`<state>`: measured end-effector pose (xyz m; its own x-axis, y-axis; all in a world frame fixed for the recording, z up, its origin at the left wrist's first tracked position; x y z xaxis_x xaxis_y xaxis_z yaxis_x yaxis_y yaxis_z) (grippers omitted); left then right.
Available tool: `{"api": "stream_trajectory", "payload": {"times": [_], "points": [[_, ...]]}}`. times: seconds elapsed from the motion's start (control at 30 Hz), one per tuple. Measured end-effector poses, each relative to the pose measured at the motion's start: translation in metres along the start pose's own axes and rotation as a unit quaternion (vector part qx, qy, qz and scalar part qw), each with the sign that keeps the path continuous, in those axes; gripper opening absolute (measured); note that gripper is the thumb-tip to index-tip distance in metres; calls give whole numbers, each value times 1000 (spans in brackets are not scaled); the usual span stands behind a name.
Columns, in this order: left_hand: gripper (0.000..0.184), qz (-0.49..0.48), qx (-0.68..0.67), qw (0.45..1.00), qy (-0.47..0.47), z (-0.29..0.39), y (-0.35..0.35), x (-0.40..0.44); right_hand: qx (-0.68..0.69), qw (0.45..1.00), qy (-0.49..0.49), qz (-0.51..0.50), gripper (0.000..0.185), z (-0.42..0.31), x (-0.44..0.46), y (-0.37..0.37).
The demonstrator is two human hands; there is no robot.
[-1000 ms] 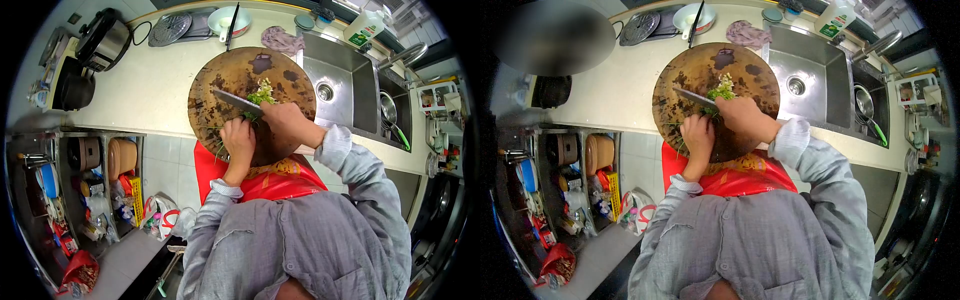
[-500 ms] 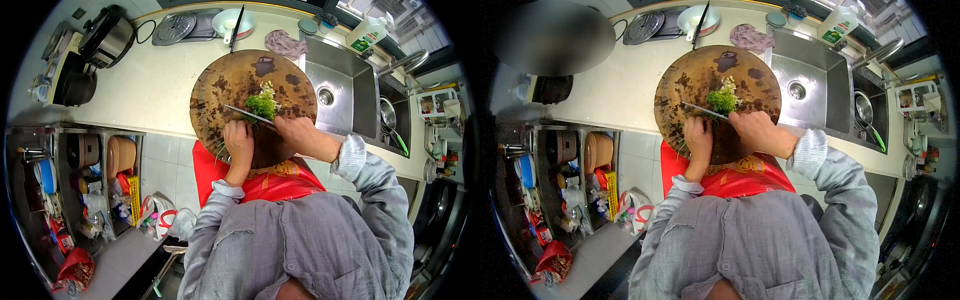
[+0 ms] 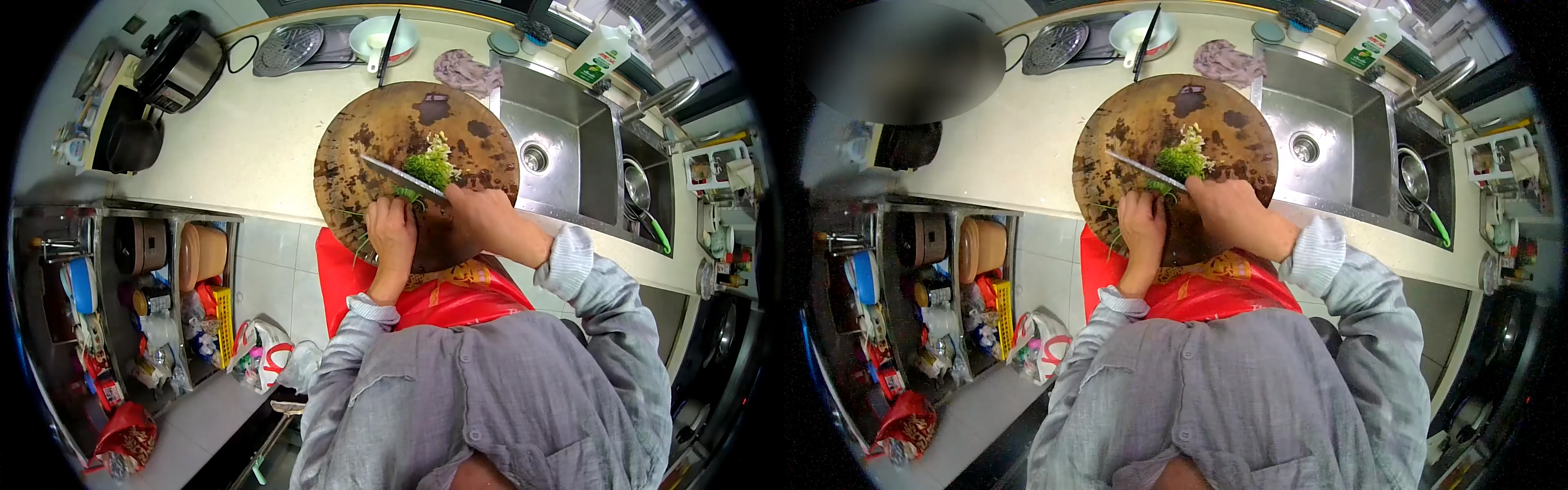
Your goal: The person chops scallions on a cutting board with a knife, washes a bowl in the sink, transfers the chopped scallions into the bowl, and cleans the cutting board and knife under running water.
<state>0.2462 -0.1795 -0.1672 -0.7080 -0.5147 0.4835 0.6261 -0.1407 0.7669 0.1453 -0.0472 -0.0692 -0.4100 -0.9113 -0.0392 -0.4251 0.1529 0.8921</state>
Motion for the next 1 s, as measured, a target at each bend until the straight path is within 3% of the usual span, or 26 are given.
{"api": "stream_trajectory", "payload": {"times": [0.1, 0.3, 0.4, 0.57, 0.63, 0.73, 0.8, 0.9, 1.0], "points": [[7, 0, -2, 1000, 9, 1, -1, 2, -42, 998, 52, 7, 19, 4, -4, -6], [8, -4, -8, 1000, 10, -2, -3, -2, -72, 996, 42, -23, 18, -1, 15, -25], [13, -12, -7, 1000, -7, -2, 1, -6, -15, 999, 25, -16, 23, -7, 25, -16], [17, -20, 8, 999, -41, -4, 8, -3, 31, 996, -82, -11, 23, 11, 18, -16], [14, -23, 24, 996, -77, -3, 15, 6, 36, 992, -120, -2, 22, 4, 13, -6], [14, -40, 26, 987, -153, -15, 13, 23, 61, 990, -93, 84, 21, 8, 9, -3], [9, -52, -1, 979, -197, -25, 8, 35, 59, 989, -108, 80, 21, 9, 5, -1], [5, -114, -64, 986, -103, -34, 6, 36, 62, 991, -108, 55, 21, 4, -4, 0], [9, -60, -65, 994, -71, -26, 6, 22, 49, 995, -87, 7, 19, -5, -12, 2]]}}
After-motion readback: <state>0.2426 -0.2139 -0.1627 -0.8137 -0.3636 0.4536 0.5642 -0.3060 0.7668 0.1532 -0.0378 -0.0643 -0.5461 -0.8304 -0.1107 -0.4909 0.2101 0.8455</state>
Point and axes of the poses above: each hand's wrist, its own x-axis towards the middle knuckle, its own y-axis out of the back of the hand, z = x × y, the point moved 1 cm from there along x, towards the middle knuckle, and after that the axes turned 8 degrees about x, right-handed, at the moved point
